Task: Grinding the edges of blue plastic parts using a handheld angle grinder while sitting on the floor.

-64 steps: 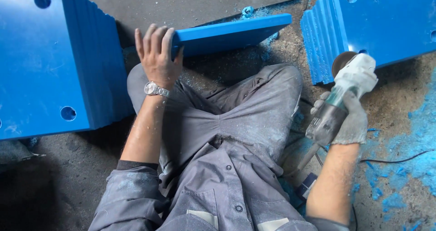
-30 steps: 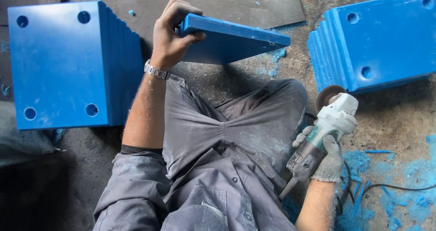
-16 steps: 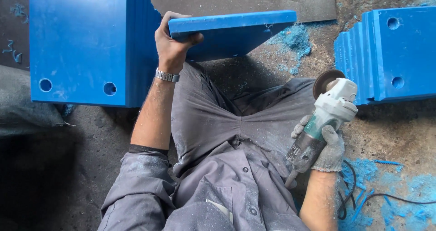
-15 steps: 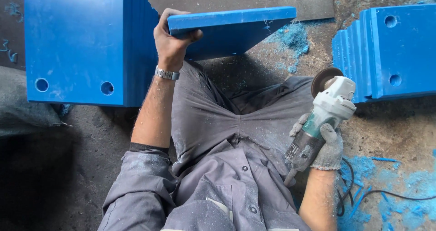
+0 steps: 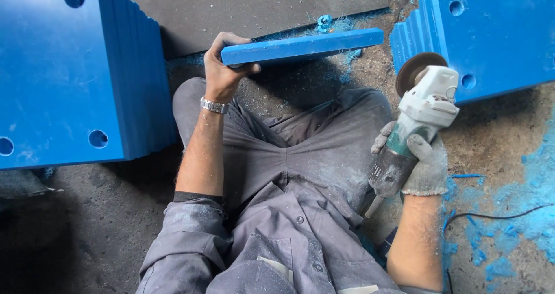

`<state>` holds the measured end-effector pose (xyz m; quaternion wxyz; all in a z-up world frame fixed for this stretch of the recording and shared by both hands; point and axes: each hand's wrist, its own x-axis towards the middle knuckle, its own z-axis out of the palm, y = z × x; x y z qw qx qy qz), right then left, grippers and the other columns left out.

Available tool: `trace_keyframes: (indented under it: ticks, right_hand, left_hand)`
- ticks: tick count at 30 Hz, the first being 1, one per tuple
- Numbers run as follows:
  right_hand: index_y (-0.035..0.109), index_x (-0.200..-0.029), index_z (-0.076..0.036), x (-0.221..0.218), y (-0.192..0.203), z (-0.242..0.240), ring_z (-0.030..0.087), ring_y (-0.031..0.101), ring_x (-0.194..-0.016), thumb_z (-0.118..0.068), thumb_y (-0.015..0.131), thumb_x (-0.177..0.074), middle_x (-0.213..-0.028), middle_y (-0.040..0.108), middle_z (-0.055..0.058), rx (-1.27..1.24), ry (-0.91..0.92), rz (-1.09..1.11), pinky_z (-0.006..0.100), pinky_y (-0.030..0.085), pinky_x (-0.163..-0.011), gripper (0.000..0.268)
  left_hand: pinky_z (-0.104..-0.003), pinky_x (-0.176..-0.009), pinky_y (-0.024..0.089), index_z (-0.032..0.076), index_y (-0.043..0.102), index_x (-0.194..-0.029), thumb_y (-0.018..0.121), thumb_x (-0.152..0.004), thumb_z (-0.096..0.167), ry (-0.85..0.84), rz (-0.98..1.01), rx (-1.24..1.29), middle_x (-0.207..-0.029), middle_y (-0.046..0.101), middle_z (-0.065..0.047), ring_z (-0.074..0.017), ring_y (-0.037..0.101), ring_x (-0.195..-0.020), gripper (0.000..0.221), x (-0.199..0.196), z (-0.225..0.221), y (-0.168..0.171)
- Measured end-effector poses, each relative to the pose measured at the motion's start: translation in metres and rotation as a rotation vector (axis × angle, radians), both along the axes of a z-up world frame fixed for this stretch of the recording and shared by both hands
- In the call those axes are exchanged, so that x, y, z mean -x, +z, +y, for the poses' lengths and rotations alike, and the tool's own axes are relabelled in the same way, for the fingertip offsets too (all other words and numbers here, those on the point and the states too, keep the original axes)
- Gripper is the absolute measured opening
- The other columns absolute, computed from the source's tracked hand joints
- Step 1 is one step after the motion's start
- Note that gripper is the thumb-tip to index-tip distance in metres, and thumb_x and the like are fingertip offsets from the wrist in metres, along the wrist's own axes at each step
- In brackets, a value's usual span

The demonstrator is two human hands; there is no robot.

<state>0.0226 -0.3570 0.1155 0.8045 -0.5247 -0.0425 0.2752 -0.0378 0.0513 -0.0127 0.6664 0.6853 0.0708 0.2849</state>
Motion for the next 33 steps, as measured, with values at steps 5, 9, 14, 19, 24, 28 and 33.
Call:
trace_keyframes:
  ticks: [5,9,14,19,24,28,33]
  right_hand:
    - [0.046,-0.144,0.007,-0.018,0.013,0.013,0.032,0.071,-0.088,-0.023,0.077,-0.092,-0.105,0.067,0.022,0.108,-0.002,-0.025,0.046,0.063,-0.077,0.068]
    - [0.048,-0.141,0.01,-0.032,0.022,0.022,0.032,0.072,-0.084,-0.022,0.072,-0.094,-0.102,0.068,0.022,0.214,0.057,-0.028,0.045,0.064,-0.074,0.061]
    - [0.049,-0.141,0.007,-0.043,0.02,0.029,0.031,0.072,-0.08,-0.017,0.067,-0.094,-0.1,0.068,0.021,0.316,0.039,-0.021,0.045,0.064,-0.07,0.056]
    - [0.05,-0.141,0.007,-0.046,0.02,0.03,0.031,0.072,-0.079,-0.014,0.066,-0.093,-0.099,0.069,0.02,0.341,0.039,-0.041,0.045,0.065,-0.07,0.054]
    - [0.052,-0.137,0.008,-0.038,0.028,0.041,0.03,0.073,-0.079,-0.014,0.064,-0.094,-0.096,0.069,0.02,0.335,0.074,0.02,0.044,0.065,-0.068,0.049]
    - [0.053,-0.133,0.008,-0.021,0.032,0.07,0.029,0.074,-0.077,-0.012,0.064,-0.093,-0.095,0.069,0.02,0.382,0.113,0.016,0.043,0.065,-0.068,0.046]
    - [0.054,-0.128,0.002,0.009,0.022,0.12,0.025,0.076,-0.077,-0.007,0.07,-0.085,-0.096,0.072,0.016,0.485,0.266,0.063,0.041,0.067,-0.069,0.047]
  left_hand:
    - [-0.032,-0.09,0.062,0.01,0.067,-0.11,0.102,-0.075,0.014,0.016,0.041,-0.134,-0.108,0.07,-0.001,-0.013,0.069,-0.102,0.049,0.007,-0.002,-0.001]
    - [-0.032,-0.088,0.064,0.012,0.067,-0.111,0.103,-0.074,0.019,0.029,0.075,-0.217,-0.109,0.071,-0.001,-0.0148,0.072,-0.102,0.053,0.011,-0.005,0.001]
    - [-0.033,-0.089,0.065,0.013,0.067,-0.112,0.103,-0.075,0.018,0.013,0.072,-0.21,-0.11,0.073,-0.002,-0.0156,0.073,-0.103,0.052,0.014,-0.007,-0.001]
    - [-0.033,-0.089,0.065,0.013,0.066,-0.112,0.102,-0.074,0.018,-0.002,0.082,-0.186,-0.11,0.072,-0.001,-0.0152,0.073,-0.103,0.052,0.015,-0.008,-0.002]
    - [-0.034,-0.091,0.064,0.014,0.067,-0.112,0.103,-0.076,0.016,-0.012,0.058,-0.178,-0.11,0.072,-0.001,-0.0159,0.072,-0.103,0.051,0.015,-0.007,-0.007]
    - [-0.035,-0.092,0.063,0.013,0.067,-0.116,0.103,-0.076,0.017,-0.012,0.04,-0.201,-0.114,0.071,-0.002,-0.0173,0.072,-0.106,0.054,0.018,-0.009,-0.012]
    - [-0.033,-0.089,0.066,0.014,0.065,-0.116,0.102,-0.077,0.023,0.017,0.132,-0.255,-0.112,0.072,-0.002,-0.0165,0.074,-0.104,0.054,0.023,-0.014,-0.011]
